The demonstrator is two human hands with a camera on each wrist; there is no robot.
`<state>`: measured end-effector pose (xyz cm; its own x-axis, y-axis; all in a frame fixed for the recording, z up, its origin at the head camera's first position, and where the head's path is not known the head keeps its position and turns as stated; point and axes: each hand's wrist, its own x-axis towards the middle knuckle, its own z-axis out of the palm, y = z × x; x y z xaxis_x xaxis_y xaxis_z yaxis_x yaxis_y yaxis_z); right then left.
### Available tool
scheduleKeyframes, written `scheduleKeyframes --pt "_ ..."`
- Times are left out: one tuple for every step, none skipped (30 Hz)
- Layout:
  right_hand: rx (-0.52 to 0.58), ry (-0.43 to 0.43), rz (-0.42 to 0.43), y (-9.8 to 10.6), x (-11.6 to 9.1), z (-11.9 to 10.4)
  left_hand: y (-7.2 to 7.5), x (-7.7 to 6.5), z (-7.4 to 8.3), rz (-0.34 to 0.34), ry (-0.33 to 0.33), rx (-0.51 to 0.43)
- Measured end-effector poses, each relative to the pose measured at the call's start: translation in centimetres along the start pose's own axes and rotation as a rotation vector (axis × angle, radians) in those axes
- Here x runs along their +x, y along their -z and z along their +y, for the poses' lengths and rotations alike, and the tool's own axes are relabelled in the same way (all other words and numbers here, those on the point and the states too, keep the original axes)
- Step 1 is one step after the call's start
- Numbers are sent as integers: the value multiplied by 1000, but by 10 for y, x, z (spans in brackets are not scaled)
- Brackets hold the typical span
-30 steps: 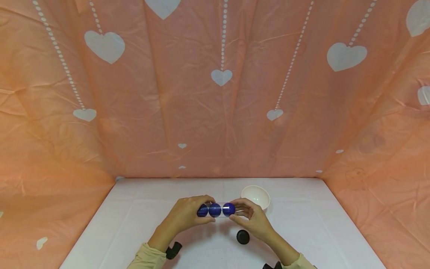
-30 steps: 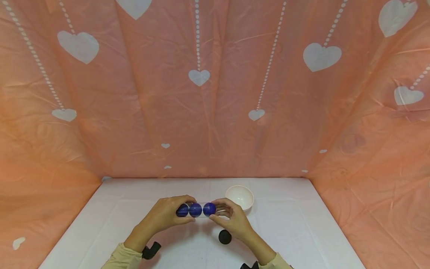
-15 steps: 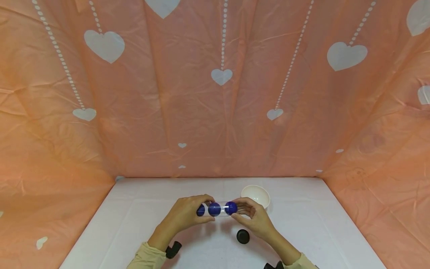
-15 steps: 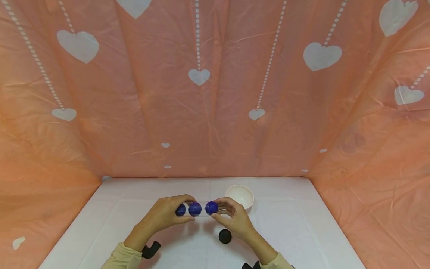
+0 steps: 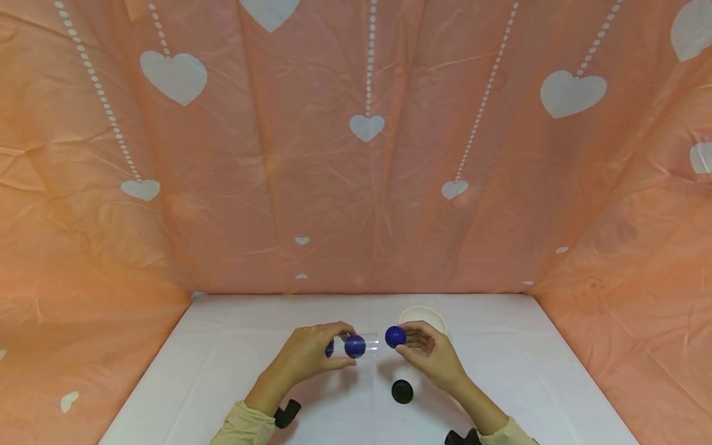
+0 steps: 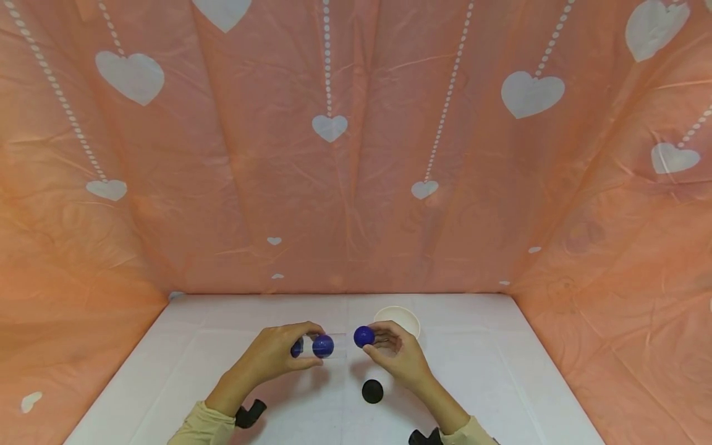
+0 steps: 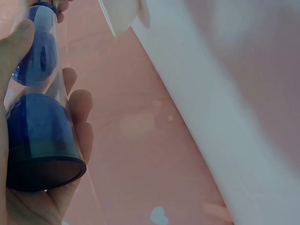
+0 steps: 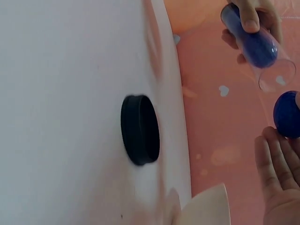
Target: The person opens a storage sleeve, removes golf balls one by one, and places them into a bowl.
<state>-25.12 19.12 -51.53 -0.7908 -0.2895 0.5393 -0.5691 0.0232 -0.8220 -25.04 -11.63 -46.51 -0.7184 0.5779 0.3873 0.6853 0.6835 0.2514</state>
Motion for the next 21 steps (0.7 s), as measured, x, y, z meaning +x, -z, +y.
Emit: scheduleKeyframes --pt "-16 -8 8 2 0 1 0 0 0 -4 3 -4" --pt "-34 -13 16 4 0 1 0 0 0 -8 6 -8" --pt "-51 -16 24 6 -1 2 0 0 0 -11 8 -11" --pt "-71 -16 30 8 -1 2 0 0 1 -14 10 -12" --pt "-89 -17 38 10 -1 3 0 0 1 -16 11 -13" --pt "-106 -19 45 12 -1 3 0 1 1 -19 12 -12" --pt "-125 -18 51 14 -1 4 1 1 1 -22 11 -11" --pt "-145 -16 58 17 -2 4 1 1 1 -24 10 -12" --pt "-167 -15 66 19 -2 5 1 1 1 -26 10 -12" --pt "-189 -20 74 21 -1 5 1 1 1 -28 9 -11" --pt "-223 -26 82 23 -1 6 1 1 1 -30 9 -11" --pt "-260 -35 92 26 -1 6 1 1 1 -30 10 -13" --pt "-295 -41 102 28 -1 6 1 1 1 -30 11 -17" --pt "-326 -53 115 30 0 7 1 1 1 -31 12 -18" --pt "-358 -63 125 32 0 8 1 1 1 -32 13 -19" --pt "-385 -72 135 34 0 9 1 1 1 -33 15 -21" --pt "-412 -80 145 36 0 10 1 1 1 -35 16 -24" --pt "-429 -88 153 37 0 11 1 2 1 -38 18 -26" --pt "-441 -90 159 38 0 12 1 2 1 -41 19 -27" --pt "-455 -97 162 39 0 13 1 2 1 -44 21 -25" --pt "-467 -103 162 39 1 14 1 2 2 -47 22 -25"
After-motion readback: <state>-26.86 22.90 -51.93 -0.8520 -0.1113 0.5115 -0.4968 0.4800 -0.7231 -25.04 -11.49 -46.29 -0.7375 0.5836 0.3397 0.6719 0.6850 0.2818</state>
